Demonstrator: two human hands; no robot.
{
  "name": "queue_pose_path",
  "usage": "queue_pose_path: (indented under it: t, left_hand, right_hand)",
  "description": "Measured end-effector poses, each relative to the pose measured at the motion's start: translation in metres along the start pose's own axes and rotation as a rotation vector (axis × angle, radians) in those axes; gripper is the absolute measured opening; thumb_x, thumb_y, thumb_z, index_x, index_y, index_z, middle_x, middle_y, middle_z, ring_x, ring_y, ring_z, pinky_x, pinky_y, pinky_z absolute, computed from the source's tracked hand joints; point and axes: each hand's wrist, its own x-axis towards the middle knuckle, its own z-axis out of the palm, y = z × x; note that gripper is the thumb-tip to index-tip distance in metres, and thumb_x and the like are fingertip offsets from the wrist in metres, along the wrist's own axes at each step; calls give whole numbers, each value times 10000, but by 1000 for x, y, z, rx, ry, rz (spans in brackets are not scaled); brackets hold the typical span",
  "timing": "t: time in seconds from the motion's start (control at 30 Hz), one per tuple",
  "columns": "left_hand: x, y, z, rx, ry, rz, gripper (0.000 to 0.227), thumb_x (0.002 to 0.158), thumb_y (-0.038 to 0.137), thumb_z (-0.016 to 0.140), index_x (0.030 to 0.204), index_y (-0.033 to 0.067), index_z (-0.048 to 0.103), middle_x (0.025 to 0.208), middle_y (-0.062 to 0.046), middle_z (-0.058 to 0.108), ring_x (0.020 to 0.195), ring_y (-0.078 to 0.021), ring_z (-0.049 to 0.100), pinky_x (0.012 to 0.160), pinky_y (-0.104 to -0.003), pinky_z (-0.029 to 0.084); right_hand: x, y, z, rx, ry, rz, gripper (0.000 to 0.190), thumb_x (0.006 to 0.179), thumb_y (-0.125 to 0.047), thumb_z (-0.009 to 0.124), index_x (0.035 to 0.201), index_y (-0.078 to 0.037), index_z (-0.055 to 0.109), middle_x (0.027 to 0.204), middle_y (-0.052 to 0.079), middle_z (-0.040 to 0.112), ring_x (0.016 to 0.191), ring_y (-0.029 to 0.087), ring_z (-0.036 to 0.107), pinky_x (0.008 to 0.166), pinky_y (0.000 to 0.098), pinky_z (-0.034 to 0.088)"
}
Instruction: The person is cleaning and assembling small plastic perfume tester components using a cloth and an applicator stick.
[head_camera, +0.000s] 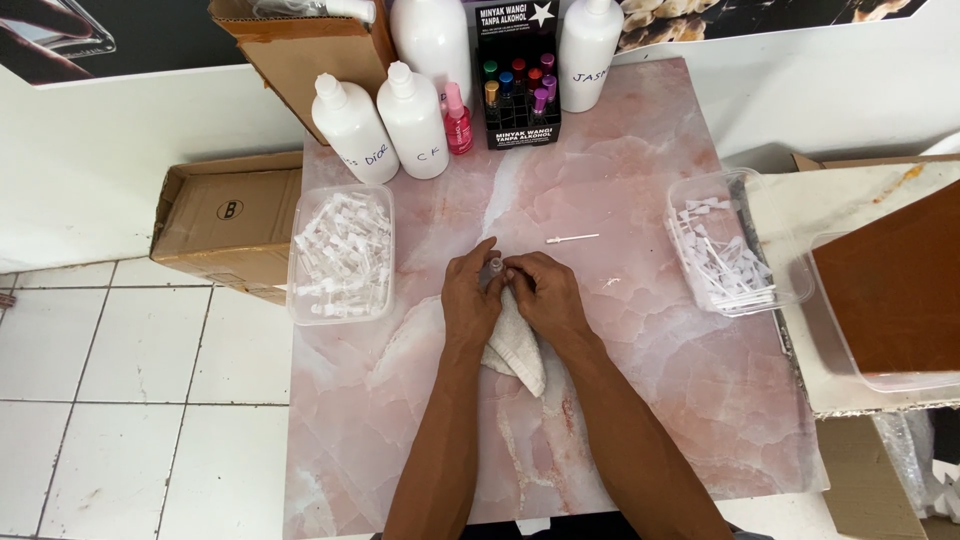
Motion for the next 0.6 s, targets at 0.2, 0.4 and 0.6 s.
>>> queue_pose_path:
  t: [0.2, 0.4, 0.6]
  left_hand:
    - [-1, 4, -1, 10, 4, 4, 566, 825, -18, 792, 1357, 104, 641, 1106, -88, 750, 1105, -275, 639, 1021, -403, 491]
    - [1, 9, -7, -16, -11, 66, 660, 783, -6, 790, 1409, 75, 595, 1215, -139, 707, 1161, -308, 617, 1073, -434, 468]
    - [2, 18, -22, 8, 69, 238, 630, 798, 31, 709, 1414, 32, 576, 1340, -204, 586, 1289, -400, 536, 1134, -481, 410]
  right_hand:
    - [0, 2, 1, -4, 5, -1, 190, 947, 28, 647, 1057, -54, 778, 901, 158, 746, 900, 305, 732, 785, 422, 583]
    - [0, 5, 2, -4, 39, -30, 157, 941, 20, 662, 1024, -44, 779, 876, 167, 744, 870, 322, 733, 778, 440, 583]
    - [-3, 10, 3, 109, 140, -43, 140, 963, -19, 675, 1001, -78, 796, 884, 137, 762, 873, 291, 742, 794, 410, 584]
